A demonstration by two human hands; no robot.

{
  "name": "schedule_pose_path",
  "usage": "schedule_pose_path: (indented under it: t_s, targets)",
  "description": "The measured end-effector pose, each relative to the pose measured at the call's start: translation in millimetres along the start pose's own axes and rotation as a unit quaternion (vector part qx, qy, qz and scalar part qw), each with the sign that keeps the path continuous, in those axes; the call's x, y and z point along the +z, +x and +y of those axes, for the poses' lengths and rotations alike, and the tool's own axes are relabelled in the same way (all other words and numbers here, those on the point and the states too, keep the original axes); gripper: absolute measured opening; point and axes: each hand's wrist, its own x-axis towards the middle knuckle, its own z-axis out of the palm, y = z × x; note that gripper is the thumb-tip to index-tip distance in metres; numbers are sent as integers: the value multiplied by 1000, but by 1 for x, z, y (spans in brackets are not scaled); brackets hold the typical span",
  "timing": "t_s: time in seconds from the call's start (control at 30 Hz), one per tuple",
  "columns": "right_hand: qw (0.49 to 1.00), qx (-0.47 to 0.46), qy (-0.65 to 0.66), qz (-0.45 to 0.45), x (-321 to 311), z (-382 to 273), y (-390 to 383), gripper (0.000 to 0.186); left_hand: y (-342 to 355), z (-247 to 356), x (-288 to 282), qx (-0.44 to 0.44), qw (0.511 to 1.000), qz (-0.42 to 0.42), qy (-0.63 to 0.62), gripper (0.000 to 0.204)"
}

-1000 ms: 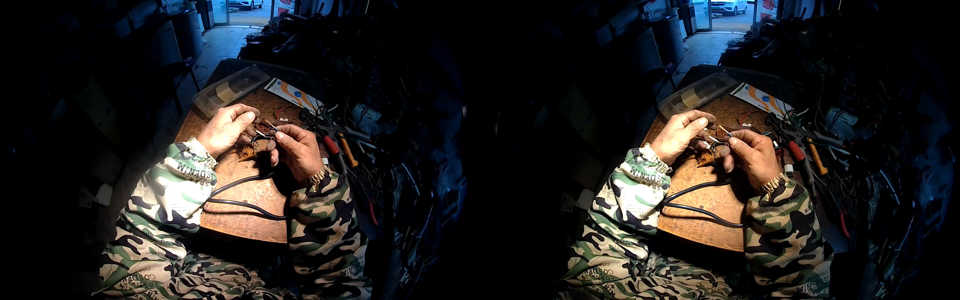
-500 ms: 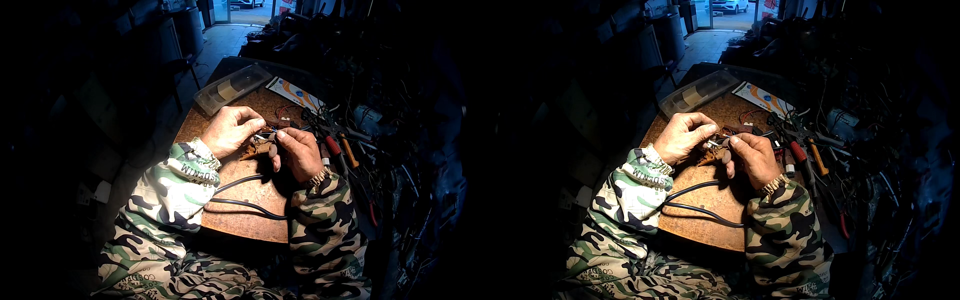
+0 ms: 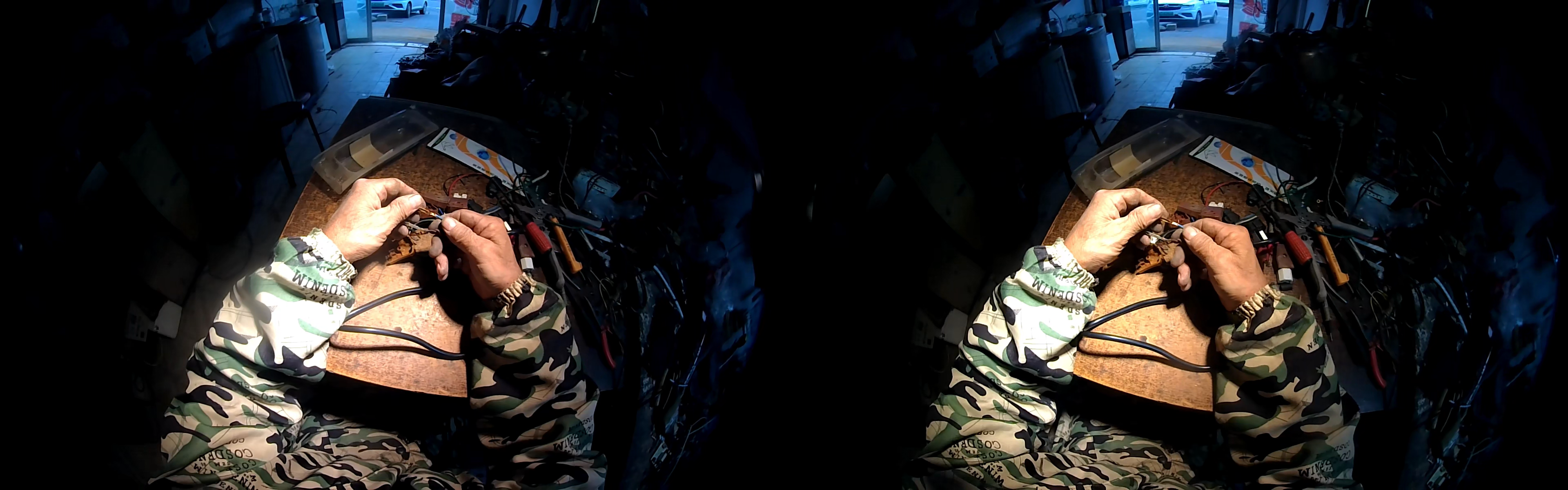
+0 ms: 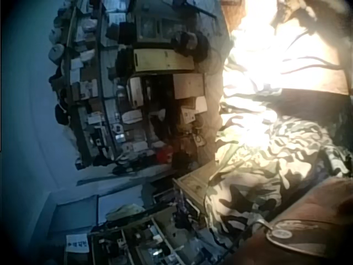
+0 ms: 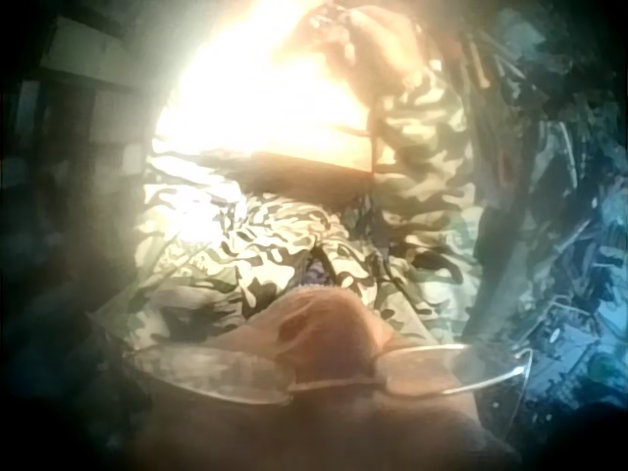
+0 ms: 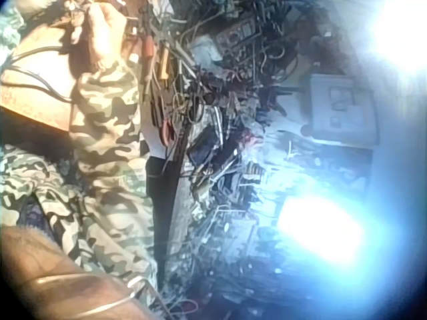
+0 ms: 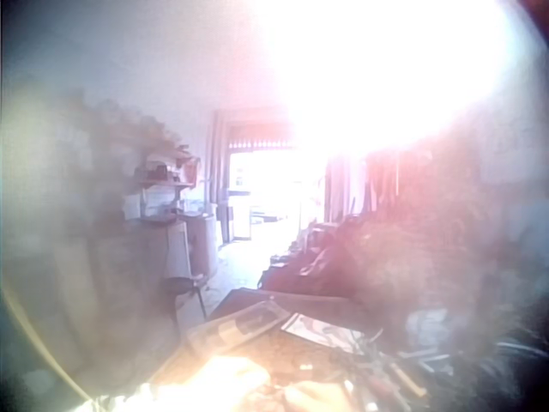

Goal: The person repairs a damaged electrical connector by stripping wires, inserting them into a new connector housing, and crimping the terminals with pliers. The person then secures the connector with a small plastic cap.

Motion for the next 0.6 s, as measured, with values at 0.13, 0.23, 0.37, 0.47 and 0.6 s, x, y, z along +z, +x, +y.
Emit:
schedule_pose_path:
  t_s: [0.13, 0.23, 0.37, 0.47, 0.6]
  targets:
    - [999, 3, -23, 24, -8, -1, -5, 23, 9, -8, 9, 3, 1000, -19, -18, 31]
    - [1000, 3, -20, 2, 2, -2, 0, 23, -1, 0, 0, -1, 1000, 2, -10, 31]
    - [999, -15, -11, 31, -8, 2, -5, 23, 11, -13, 4, 17, 999, -32, -33, 33]
    - [999, -30, 5, 30, -2, -1, -2, 25, 5, 1, -12, 12, 1000, 27, -1, 33]
    - [992, -63, 4, 106, -8, -1, 1, 24, 6, 1, -38, 15, 986, 96, 139, 25]
